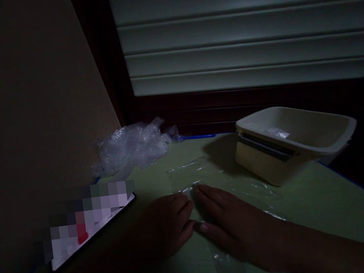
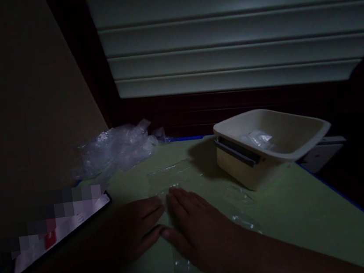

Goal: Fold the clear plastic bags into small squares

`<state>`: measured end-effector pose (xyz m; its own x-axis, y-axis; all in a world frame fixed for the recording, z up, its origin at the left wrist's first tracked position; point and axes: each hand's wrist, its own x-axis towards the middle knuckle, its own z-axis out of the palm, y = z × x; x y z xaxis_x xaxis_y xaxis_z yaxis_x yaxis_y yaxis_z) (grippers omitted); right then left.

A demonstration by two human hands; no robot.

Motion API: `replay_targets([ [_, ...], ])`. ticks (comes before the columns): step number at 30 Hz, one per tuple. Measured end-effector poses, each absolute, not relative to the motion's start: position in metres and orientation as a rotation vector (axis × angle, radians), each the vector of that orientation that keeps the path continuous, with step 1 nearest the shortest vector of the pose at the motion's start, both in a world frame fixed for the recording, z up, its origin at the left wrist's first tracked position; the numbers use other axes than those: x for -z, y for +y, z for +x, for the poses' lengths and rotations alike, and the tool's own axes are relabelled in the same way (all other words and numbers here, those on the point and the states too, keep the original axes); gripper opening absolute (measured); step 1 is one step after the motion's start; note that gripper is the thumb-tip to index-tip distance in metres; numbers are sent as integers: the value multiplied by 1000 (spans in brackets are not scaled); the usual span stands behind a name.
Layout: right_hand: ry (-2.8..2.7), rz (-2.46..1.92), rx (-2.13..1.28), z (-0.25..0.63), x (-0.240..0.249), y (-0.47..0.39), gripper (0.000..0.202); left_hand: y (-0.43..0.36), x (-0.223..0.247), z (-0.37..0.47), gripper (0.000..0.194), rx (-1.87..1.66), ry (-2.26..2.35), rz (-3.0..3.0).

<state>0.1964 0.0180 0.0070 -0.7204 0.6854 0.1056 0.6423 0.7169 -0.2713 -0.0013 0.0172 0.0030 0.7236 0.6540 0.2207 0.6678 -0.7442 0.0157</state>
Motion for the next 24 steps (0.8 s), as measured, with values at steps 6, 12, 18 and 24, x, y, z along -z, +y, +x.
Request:
replay_targets([
  [6, -2781, -962, -234, 199, -13, 27, 60, 18, 5, -3, 14, 488, -977, -2799],
  [12, -2789, -893, -330, 202, -3, 27, 60, 17, 2, -2, 19, 500, -1021, -2789],
  [18, -2864, -929, -353, 223, -1, 35, 62, 16, 5, -4, 13, 496, -1053, -2780],
  [24, -2822, -1002, -353, 242, 2, 37, 59, 18, 9, -6, 18, 496, -1014, -2788],
])
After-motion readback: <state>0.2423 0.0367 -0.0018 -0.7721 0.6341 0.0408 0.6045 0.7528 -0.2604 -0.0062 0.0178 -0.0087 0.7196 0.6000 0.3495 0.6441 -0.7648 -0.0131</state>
